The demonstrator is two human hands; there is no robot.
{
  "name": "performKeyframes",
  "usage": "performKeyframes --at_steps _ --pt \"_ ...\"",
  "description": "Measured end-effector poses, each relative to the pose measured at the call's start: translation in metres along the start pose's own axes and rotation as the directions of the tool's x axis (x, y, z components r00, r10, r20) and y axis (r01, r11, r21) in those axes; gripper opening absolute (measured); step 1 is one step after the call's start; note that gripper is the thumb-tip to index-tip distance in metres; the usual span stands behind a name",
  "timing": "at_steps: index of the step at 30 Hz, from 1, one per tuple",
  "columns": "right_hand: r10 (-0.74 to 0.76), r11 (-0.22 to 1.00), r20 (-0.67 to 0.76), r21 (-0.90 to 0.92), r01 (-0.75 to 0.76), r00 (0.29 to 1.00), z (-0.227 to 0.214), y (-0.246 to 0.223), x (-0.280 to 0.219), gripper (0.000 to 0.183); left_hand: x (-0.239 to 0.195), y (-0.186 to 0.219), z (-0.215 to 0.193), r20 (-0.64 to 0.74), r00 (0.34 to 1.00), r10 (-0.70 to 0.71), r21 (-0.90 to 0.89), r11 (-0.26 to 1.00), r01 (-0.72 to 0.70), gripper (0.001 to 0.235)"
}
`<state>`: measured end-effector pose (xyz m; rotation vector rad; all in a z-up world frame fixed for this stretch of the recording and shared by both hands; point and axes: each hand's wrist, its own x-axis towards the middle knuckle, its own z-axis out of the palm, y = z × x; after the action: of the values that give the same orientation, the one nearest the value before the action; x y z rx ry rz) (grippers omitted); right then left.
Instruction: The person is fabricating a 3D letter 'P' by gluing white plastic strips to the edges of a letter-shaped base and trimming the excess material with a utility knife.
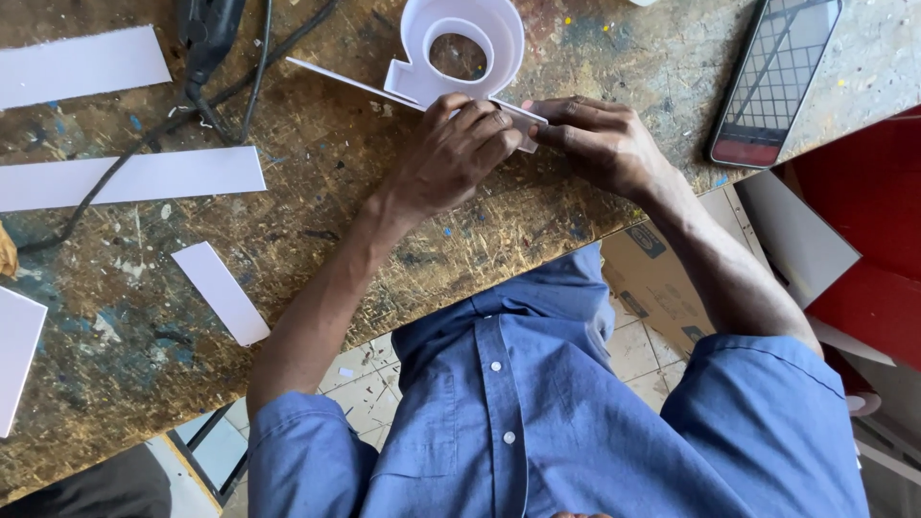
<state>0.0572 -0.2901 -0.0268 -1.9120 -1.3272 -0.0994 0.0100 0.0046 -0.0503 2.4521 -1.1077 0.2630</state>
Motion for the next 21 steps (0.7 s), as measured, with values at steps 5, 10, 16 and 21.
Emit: performKeyframes --at_steps 5,10,16,21 --pt "0.008 1.0 -0.013 0.015 -0.008 1.0 0.003 0.001 -0.003 0.038 -0.006 -0.001 0.012 -0.093 0.991 0.1 0.26 0.963 -0.073 0.048" --pt "0.036 0.999 -0.01 0.037 -0.036 0.999 0.003 -0.002 -0.002 0.03 -0.005 0.008 0.013 -0.208 0.977 0.055 0.318 0.948 0.014 0.045" --pt "0.052 0.995 -0.004 0.081 -0.052 0.999 -0.002 -0.011 0.006 0.029 -0.008 0.0 0.008 -0.107 0.994 0.035 0.126 0.992 -0.021 0.044" --pt "0.098 0.993 0.003 0.072 -0.098 0.995 0.002 -0.011 0.001 0.032 -0.004 0.0 0.0 -0.051 0.998 0.049 0.084 0.995 -0.044 0.025"
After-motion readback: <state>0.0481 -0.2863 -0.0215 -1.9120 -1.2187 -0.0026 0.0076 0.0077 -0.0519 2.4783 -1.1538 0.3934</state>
